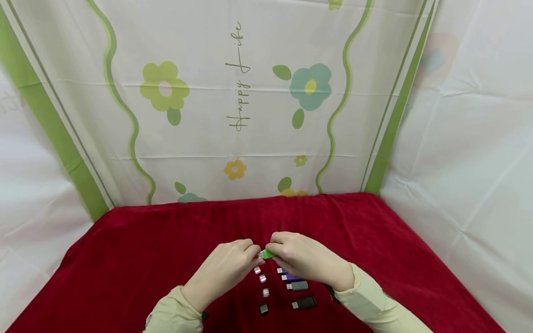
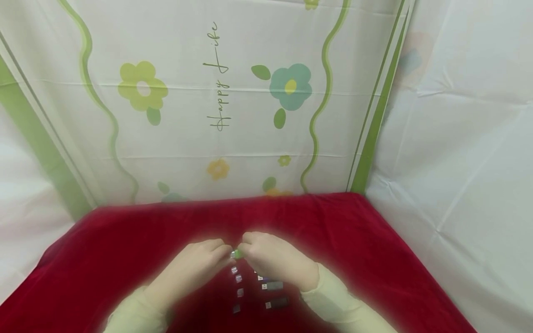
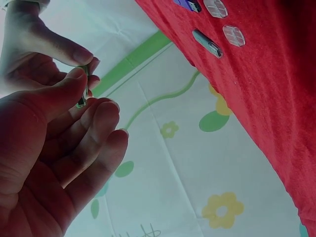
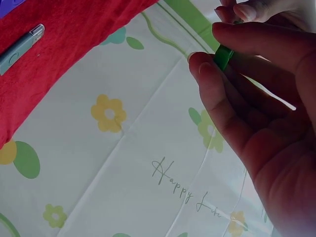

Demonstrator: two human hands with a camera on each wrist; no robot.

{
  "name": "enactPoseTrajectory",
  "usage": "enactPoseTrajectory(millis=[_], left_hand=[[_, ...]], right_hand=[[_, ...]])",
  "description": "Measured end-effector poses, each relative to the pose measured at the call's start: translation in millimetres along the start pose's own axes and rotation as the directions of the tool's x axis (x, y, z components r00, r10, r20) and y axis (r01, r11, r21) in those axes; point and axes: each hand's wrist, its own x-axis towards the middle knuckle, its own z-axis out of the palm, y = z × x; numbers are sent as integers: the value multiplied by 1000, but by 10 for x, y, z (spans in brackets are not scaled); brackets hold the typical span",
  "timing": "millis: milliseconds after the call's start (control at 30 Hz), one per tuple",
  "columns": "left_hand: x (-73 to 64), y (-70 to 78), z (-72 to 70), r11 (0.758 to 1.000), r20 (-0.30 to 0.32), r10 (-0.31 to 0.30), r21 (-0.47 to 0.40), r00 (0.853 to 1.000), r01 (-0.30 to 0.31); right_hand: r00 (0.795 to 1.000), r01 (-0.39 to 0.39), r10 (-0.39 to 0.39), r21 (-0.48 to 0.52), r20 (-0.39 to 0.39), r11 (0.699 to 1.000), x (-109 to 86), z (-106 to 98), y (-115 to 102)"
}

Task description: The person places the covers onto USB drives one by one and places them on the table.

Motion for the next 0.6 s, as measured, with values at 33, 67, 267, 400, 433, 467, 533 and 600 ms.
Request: enactPoseTrajectory(millis=[33, 67, 267, 400, 433, 467, 533, 600], left_hand=[[-1, 0, 3, 1000, 2, 0, -1, 1000, 0], [-2, 0, 6, 1000, 4, -1, -2, 1000, 1], [4, -3, 19, 1000, 10, -9, -9, 1000, 9], [9, 0, 15, 1000, 19, -21, -17, 1000, 21], [9, 1, 13, 1000, 23, -23, -20, 999, 24], [7, 2, 12, 999, 25, -26, -21, 999, 26], [5, 2, 10, 999, 29, -30, -22, 999, 30], [0, 1, 11, 999, 30, -32, -22, 999, 33]], right_hand=[[1000, 1, -1, 5, 4, 1000, 1, -1, 3], [1000, 1, -1, 14, 9, 1000, 0, -5, 8], [999, -35, 29, 136, 41, 990, -34, -61, 61], [998, -45, 38, 177, 45, 983, -46, -76, 91], [998, -44, 36, 179, 46, 983, -46, -80, 95], [998, -43, 35, 181, 46, 982, -45, -82, 98], [998, -40, 32, 186, 46, 982, -44, -83, 101], [999, -37, 29, 188, 44, 981, -43, -82, 106]])
